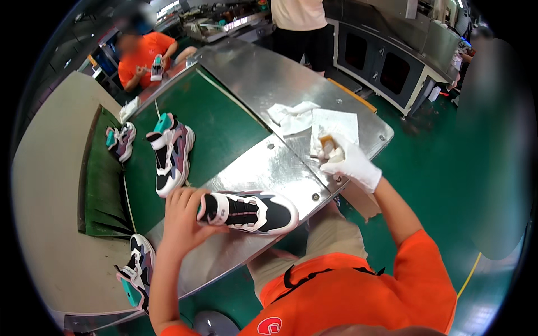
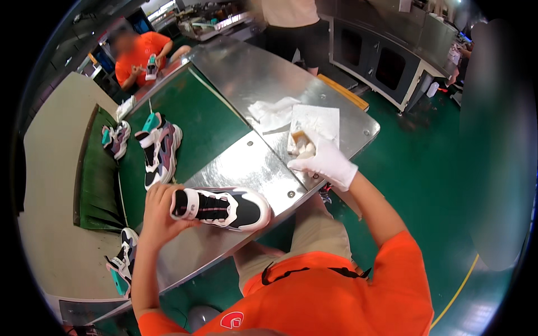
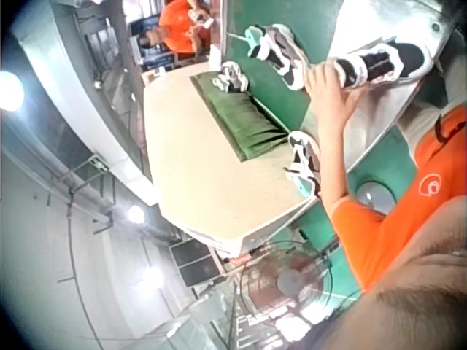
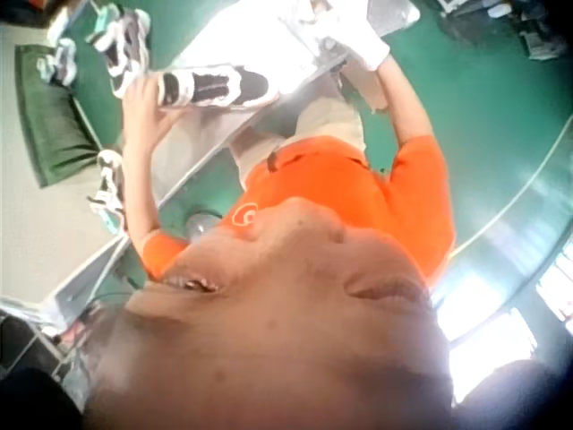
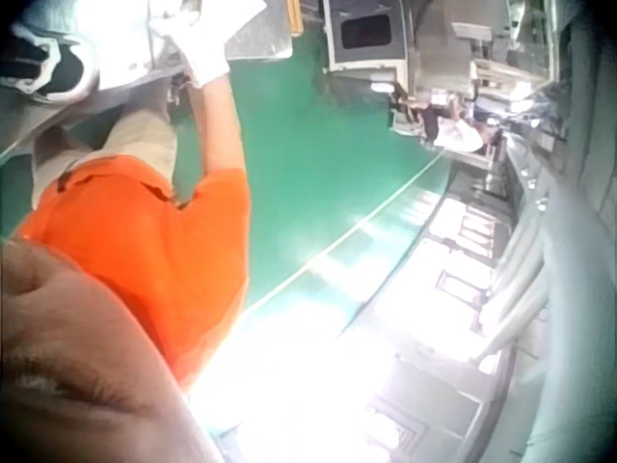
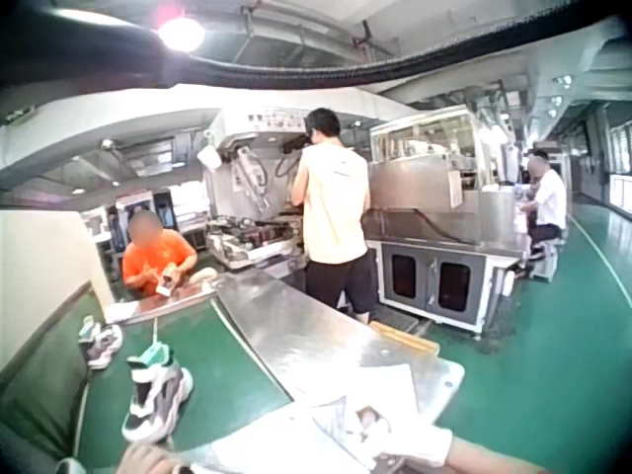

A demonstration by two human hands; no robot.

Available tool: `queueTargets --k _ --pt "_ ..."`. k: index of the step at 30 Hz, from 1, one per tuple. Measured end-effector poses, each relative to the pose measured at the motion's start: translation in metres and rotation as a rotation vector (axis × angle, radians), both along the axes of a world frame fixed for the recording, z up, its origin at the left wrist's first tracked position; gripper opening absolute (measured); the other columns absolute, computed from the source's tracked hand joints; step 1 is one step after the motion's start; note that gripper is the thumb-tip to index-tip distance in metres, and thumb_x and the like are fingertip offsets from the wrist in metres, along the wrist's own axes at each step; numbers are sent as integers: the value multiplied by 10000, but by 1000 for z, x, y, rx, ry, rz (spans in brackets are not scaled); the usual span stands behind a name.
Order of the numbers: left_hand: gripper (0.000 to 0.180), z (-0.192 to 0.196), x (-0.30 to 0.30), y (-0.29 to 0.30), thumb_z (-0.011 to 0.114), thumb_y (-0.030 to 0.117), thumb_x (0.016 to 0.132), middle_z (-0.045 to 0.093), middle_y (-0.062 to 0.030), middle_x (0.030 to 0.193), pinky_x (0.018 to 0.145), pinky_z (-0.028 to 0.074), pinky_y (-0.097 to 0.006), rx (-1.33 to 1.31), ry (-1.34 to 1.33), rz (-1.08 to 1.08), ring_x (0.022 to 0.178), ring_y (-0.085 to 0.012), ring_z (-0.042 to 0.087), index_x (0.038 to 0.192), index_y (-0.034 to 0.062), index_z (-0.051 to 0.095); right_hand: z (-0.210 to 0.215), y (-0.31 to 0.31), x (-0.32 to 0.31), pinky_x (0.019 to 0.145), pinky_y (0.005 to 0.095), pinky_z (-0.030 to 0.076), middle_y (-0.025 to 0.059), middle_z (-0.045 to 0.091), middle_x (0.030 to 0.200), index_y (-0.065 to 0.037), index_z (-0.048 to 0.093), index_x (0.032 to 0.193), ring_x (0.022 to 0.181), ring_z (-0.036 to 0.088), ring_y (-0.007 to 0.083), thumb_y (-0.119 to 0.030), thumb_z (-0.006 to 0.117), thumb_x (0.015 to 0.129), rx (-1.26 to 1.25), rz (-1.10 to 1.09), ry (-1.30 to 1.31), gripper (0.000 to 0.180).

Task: The person uses a syringe to apply glue to the seams of a multi-colored sneaker on a factory assembly line. They rotate the shoe to access different areas and wipe the surface with a cloth. Other workers are visible in the background performing similar tasks.

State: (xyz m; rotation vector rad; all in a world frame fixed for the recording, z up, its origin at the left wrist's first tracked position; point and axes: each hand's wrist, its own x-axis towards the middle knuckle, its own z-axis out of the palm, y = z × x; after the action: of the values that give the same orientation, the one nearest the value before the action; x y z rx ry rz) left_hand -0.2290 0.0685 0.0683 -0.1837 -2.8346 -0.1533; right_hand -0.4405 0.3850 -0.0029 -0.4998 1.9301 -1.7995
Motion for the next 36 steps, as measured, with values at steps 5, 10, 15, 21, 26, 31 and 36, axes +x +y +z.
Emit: queueTargets --k 5,10,15,21,26,31,36 --pt "576 -46 50 50 742 400 764 592 -120 1170 1079 295 -577 -217 355 111 1086 -319 573 1175 55 532 26 31 -2 695 273 523 111 658 927 -22 532 1261 773 627 162 -180 810 656 297 -33 8 684" --pt "334 -53 82 75 604 233 878 610 -111 1200 948 419 -453 -109 309 330 1093 -296 590 1177 85 618 36 3 12 717 247 490 87 636 956 -46 562 1229 802 597 116 -133 765 652 463 115 267 618" --pt "268 -61 88 72 548 138 895 674 -81 1174 913 462 -360 -91 325 225 1102 -248 625 1144 99 638 42 -12 14 648 231 452 14 576 843 -32 586 1191 737 541 85 -61 723 651 544 34 70 559" --pt "245 -69 95 69 494 175 938 676 -31 1166 942 458 -329 -111 324 214 1101 -195 641 1124 126 645 75 -41 31 529 224 455 97 606 834 66 530 1168 607 589 143 -245 668 732 240 328 -133 552" --pt "176 -66 89 69 547 167 926 691 -16 1133 951 445 -315 -104 314 212 1087 -181 645 1072 155 644 43 -82 38 584 235 486 142 619 878 98 491 1220 643 616 179 -421 707 693 -330 840 -407 771" --pt "156 -62 88 68 596 162 904 703 -12 1102 946 436 -302 -56 284 214 1065 -176 660 1053 169 643 21 -109 39 638 246 517 187 631 922 130 452 1273 679 644 215 -597 747 654 -380 970 -491 1000" --pt "145 -63 86 67 585 169 906 710 -16 1082 933 442 -303 -55 317 215 1055 -178 666 1037 166 649 22 -110 35 749 270 522 244 616 1014 138 386 1355 782 653 253 -647 758 642 -272 913 -489 1124"
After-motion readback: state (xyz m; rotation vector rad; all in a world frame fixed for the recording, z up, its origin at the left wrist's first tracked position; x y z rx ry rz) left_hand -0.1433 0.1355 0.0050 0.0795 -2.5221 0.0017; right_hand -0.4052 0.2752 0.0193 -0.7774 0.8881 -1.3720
